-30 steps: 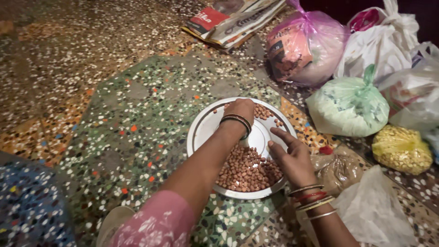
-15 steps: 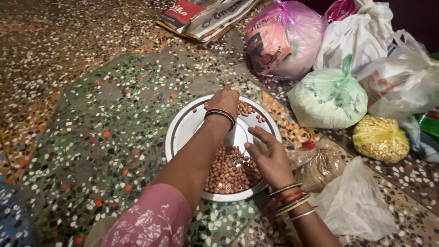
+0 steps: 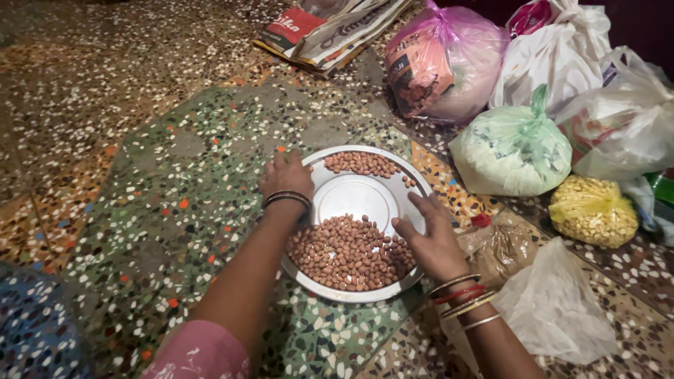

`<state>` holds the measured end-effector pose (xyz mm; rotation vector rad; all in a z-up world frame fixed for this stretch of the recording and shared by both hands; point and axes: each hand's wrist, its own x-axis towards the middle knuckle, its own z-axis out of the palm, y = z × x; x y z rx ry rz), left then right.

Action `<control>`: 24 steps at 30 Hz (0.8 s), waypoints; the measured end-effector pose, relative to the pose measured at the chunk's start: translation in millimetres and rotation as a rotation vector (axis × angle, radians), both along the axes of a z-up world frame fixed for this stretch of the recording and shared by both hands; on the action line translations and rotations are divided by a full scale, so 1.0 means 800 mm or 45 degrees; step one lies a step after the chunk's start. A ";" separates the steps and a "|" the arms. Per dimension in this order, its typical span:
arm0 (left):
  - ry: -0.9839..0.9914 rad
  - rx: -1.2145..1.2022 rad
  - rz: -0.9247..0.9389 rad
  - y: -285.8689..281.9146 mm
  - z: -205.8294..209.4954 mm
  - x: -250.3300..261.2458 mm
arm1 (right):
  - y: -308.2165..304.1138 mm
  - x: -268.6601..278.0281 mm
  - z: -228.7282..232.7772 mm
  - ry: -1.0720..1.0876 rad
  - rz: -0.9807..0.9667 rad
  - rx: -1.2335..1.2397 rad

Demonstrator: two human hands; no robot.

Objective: The person sits on the floor and sorts peanuts by hand, picking them from a metal plate and placing them into a clear plastic bag. The person handles the peanuts individually, transferring them from the plate to the bag.

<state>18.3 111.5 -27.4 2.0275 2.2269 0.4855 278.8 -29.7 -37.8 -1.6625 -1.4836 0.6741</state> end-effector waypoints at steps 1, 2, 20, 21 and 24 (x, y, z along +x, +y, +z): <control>0.026 -0.037 0.023 -0.004 -0.003 -0.010 | 0.001 0.002 -0.003 0.051 -0.023 -0.029; 0.013 -0.083 0.032 -0.009 -0.004 -0.016 | 0.002 0.005 -0.005 0.100 -0.049 -0.059; -0.490 -0.144 0.415 -0.038 0.003 -0.020 | -0.005 0.021 0.010 0.919 -0.015 -0.376; -0.531 -0.130 0.433 -0.038 0.001 -0.024 | -0.006 0.021 0.014 0.943 -0.002 -0.405; -0.584 -0.072 0.466 -0.035 -0.004 -0.038 | -0.014 0.013 0.030 0.924 -0.053 -0.484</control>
